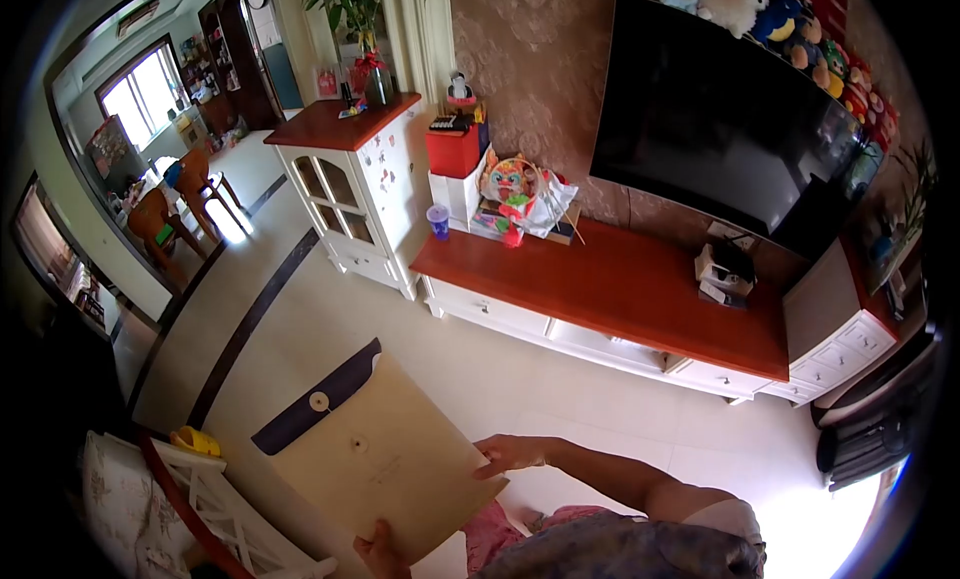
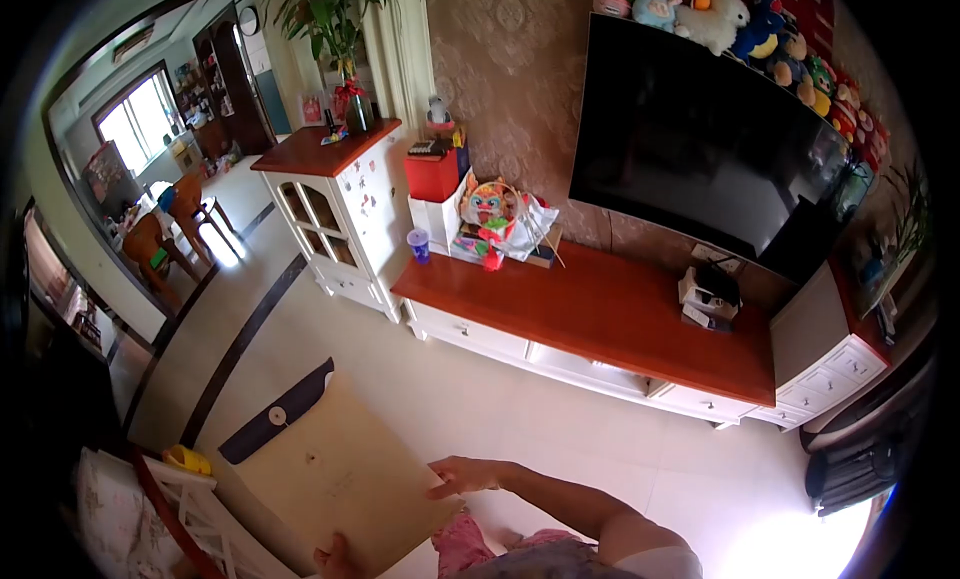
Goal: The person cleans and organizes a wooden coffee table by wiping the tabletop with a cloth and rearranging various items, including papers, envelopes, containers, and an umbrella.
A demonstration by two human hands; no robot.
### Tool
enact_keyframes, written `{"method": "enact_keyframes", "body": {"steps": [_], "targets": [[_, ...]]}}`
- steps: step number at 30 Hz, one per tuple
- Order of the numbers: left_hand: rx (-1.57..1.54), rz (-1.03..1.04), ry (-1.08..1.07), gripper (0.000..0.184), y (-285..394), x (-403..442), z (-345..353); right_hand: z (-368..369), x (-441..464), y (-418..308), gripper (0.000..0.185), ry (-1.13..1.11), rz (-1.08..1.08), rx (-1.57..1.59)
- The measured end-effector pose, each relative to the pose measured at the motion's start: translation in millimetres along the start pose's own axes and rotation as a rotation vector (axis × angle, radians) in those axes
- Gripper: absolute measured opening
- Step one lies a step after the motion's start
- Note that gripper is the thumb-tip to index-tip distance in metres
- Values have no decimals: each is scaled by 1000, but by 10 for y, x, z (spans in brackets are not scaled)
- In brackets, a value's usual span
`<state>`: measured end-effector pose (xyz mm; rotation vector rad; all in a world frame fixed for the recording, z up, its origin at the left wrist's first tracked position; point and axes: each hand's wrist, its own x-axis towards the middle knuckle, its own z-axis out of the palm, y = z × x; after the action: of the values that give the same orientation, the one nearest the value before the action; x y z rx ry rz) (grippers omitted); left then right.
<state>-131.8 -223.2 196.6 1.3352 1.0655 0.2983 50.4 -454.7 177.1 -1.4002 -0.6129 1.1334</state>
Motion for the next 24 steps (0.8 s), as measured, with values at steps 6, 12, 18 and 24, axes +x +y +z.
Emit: {"method": "enact_keyframes", "body": {"steps": [6,12,18,24], "targets": [[-230,13,-88,34,314,1099,271,-467,778,-237,47,32,107,98],[-443,154,-242,37,697,2106,604,-1054,1584,-588,39,58,153,125],[-460,109,-309,41,1565,2739,1390,-1734,2149,-1048,29,283,8,188],[-612,53,-417,41,2466,3745,2687,-3089,3046,-1363,30,568,-337,310]]}}
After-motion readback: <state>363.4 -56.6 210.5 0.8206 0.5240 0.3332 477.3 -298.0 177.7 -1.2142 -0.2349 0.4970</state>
